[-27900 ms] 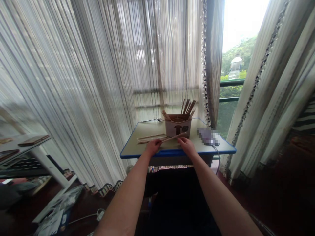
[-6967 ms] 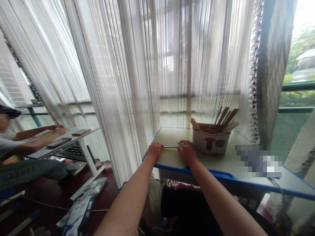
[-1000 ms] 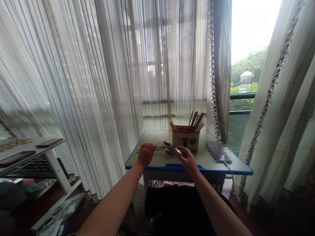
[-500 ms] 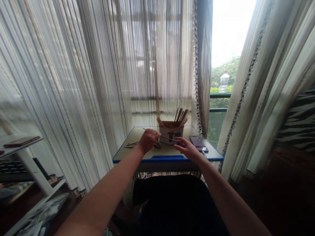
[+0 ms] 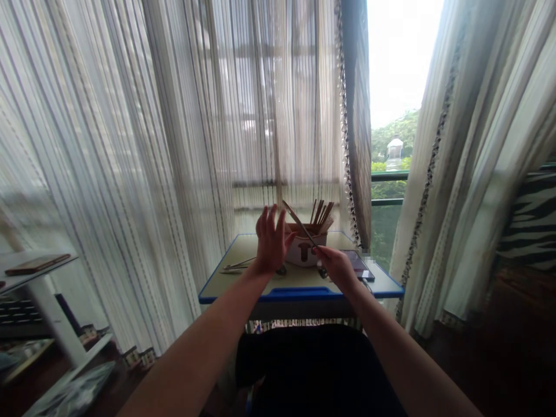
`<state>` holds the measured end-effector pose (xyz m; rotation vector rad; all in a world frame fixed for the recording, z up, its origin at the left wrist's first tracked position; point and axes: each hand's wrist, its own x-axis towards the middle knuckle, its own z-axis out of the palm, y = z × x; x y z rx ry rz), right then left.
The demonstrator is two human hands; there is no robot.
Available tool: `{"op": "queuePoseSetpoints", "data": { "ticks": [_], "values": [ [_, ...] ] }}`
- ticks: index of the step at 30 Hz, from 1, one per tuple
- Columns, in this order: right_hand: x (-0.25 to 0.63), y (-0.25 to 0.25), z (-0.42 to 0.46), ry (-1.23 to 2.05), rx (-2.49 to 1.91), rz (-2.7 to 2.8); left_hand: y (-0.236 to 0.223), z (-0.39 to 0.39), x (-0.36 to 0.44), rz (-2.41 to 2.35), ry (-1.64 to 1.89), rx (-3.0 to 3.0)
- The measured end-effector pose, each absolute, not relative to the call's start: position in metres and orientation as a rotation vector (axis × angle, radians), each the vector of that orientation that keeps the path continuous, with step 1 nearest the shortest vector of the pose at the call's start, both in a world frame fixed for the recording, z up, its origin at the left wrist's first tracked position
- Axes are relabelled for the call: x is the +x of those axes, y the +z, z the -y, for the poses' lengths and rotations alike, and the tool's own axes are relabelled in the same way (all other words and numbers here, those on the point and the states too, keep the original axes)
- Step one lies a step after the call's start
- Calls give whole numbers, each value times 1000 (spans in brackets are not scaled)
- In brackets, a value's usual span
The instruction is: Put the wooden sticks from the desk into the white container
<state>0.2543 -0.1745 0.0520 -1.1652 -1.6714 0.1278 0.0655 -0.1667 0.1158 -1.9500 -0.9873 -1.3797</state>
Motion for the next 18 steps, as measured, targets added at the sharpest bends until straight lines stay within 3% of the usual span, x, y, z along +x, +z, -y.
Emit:
{"op": "queuePoseSetpoints", "data": {
  "ticks": [3, 8, 14, 18],
  "values": [
    [254, 55, 157, 304, -1002, 1624, 106, 143, 65, 1006, -1687, -1941],
    [256, 66, 122, 281, -847, 1452, 80, 107, 60, 1071, -1741, -2067],
    [252, 86, 84, 185, -816, 1455, 36, 75, 51, 1154, -1551, -2135],
    [236, 68, 71, 281, -813, 1521, 12, 45, 32, 1314, -1286, -2133]
  ]
}}
